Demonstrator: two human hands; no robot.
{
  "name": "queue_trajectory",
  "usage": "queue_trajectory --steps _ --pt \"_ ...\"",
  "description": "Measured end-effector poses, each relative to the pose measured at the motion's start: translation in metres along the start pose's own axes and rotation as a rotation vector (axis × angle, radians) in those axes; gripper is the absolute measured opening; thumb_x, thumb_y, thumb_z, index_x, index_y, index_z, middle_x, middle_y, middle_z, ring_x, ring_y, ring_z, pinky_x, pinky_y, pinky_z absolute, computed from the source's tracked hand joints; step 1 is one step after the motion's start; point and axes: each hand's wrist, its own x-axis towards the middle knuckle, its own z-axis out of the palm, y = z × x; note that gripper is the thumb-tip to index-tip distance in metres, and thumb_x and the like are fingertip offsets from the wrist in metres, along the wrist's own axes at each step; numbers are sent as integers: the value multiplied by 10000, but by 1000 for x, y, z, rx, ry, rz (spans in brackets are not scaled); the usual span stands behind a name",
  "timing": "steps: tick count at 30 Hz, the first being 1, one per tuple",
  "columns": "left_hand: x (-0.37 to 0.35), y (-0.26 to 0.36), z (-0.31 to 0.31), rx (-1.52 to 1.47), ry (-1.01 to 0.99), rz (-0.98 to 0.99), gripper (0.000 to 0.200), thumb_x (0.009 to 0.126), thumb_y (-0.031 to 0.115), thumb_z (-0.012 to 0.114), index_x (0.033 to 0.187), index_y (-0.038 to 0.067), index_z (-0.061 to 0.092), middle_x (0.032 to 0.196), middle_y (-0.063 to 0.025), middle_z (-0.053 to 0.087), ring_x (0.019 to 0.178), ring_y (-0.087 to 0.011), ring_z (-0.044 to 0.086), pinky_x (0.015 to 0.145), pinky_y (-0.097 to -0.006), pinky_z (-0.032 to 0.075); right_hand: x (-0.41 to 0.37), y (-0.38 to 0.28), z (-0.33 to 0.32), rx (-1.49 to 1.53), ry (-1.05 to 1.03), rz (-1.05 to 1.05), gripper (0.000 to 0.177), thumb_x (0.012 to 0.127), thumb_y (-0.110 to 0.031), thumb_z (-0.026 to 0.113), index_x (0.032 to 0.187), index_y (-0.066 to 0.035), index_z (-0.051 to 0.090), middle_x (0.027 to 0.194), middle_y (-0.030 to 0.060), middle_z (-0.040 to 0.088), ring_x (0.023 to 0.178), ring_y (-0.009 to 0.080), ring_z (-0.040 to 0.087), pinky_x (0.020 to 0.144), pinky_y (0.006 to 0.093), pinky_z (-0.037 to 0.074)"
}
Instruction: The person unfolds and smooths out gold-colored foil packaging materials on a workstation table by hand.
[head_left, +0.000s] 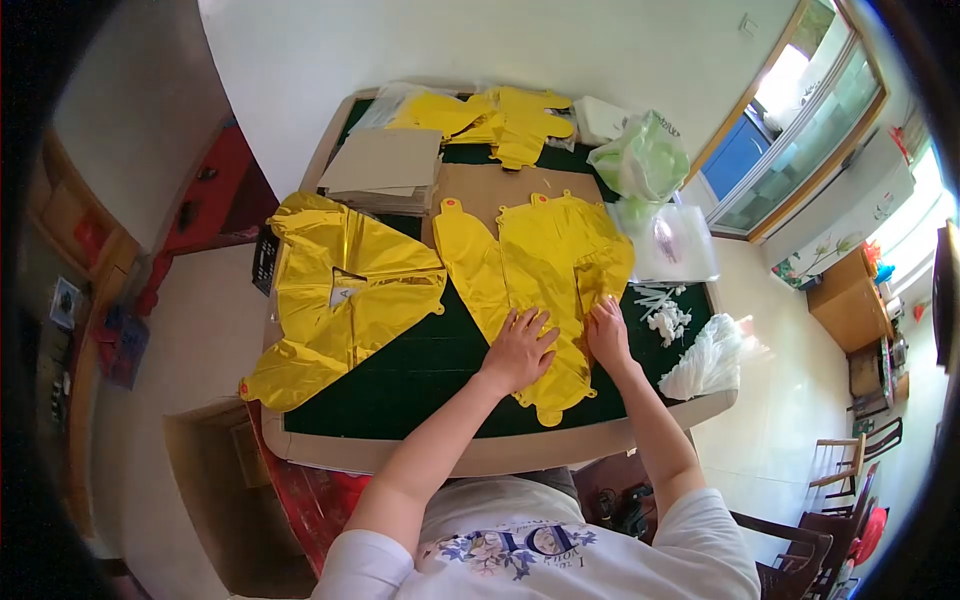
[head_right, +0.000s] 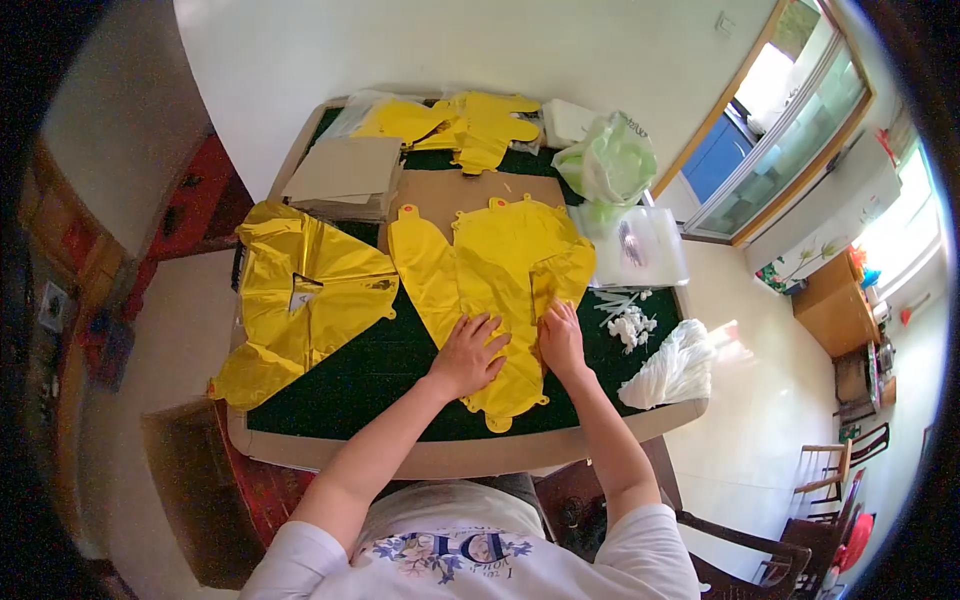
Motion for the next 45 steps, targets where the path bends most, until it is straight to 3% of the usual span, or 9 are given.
queue_trajectory --steps 5,16,19,22,28,36,40,45 --pt "2 -1 1 18 -5 -1 395 919 328 517 1255 122 533 1388 -139 407 1322 -302 329 1113 -483 235 4 -17 -4 -63 -57 -119 415 829 -9 515 1240 -43 562 1284 130 549 1252 292 465 1074 491 302" --pt "4 -1 -1 -18 16 8 374 895 302 563 1214 106 557 1361 -144 440 1301 -303 359 1095 -491 256 0 -15 5 -1 -34 -151 394 830 9 503 1214 -37 574 1294 120 546 1249 295 472 1044 474 338" --pt "23 -2 -21 -223 -30 -115 357 888 280 576 1193 95 567 1353 -151 451 1294 -299 372 1089 -492 262 0 -13 6 -9 -30 -152 394 828 0 511 1215 -38 573 1290 122 548 1242 297 478 1041 472 341" --pt "49 -3 -21 -124 55 -31 399 903 294 557 1249 97 537 1392 -145 418 1319 -287 350 1099 -485 253 -2 -16 5 -17 -42 -147 396 825 -17 522 1217 -39 573 1288 123 550 1240 294 480 1040 469 344" --pt "58 -20 9 81 -33 -96 485 932 348 507 1365 139 443 1456 -109 354 1367 -274 290 1115 -499 223 0 -12 7 -8 -18 -153 364 835 -10 510 1189 -38 595 1275 131 561 1232 299 488 1044 463 347" --pt "54 -21 10 70 12 -87 474 936 362 489 1350 132 460 1442 -108 376 1354 -279 305 1110 -503 221 22 -6 4 34 -95 -86 362 853 -5 472 1197 -32 582 1279 134 552 1242 299 470 1041 480 338" --pt "55 -21 10 66 19 -93 461 937 354 485 1335 121 478 1429 -112 399 1349 -282 314 1106 -491 231 44 -3 0 122 -89 -104 320 828 7 504 1126 -8 621 1202 159 599 1177 332 520 1016 429 382" --pt "56 -22 11 65 24 -96 443 951 344 448 1328 116 488 1433 -108 400 1347 -276 327 1111 -483 228 15 5 -12 114 -191 -139 368 804 43 499 1143 -26 624 1245 135 584 1213 294 503 1012 439 379"
